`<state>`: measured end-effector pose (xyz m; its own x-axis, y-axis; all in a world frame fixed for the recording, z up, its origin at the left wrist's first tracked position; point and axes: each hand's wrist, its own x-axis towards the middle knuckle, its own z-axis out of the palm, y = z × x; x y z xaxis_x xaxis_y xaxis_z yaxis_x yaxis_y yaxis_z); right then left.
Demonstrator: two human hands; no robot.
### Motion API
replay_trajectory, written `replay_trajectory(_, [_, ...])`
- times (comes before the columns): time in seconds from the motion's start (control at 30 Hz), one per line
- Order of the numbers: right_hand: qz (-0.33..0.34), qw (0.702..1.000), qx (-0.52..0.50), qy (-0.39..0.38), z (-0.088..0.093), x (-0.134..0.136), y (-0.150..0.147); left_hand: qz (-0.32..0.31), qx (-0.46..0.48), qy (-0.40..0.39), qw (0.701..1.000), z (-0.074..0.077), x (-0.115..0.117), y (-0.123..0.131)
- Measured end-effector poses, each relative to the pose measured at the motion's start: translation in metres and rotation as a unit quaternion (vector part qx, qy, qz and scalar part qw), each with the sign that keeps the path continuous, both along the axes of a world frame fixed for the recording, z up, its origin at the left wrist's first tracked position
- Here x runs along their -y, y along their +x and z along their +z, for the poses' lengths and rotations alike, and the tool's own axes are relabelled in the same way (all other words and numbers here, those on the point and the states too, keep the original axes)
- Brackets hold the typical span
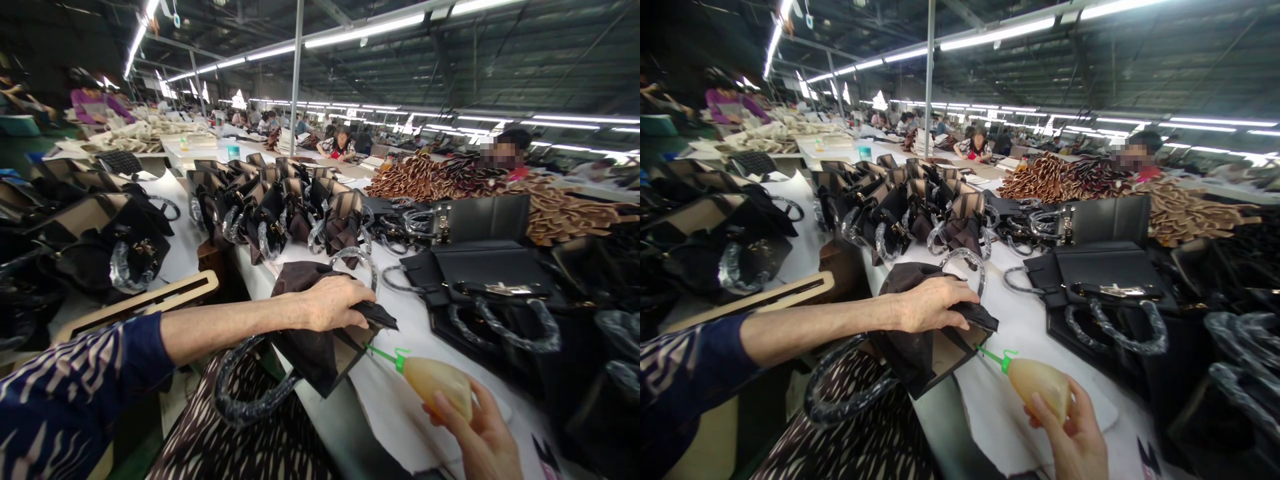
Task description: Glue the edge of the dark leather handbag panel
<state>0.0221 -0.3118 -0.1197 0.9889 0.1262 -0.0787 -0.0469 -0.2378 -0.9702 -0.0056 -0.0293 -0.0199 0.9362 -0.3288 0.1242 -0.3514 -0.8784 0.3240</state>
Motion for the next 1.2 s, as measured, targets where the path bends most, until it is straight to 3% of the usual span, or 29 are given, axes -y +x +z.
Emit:
replay_trajectory(0.33, [0.016, 1.000, -0.016, -0.014, -0.008, 0.009, -0.005, 0.010, -0.012, -0.017, 1.000, -0.003, 0.002, -0.010])
replay_trajectory(0.57, [0.001, 1.000, -0.024, -0.017, 0.008, -0.002, -0.021, 0.025, -0.018, -0.057, 0.998, -0.017, 0.004, -0.025])
replay_trajectory(0.93, [-0.011, 0.999, -0.027, -0.045, 0.029, -0.010, -0.036, 0.028, -0.021, -0.077, 0.996, -0.025, 0.003, -0.031])
replay_trajectory(1.2, [-0.029, 0.997, -0.057, -0.045, 0.022, -0.004, -0.035, 0.032, -0.019, -0.075, 0.996, -0.023, 0.004, -0.033])
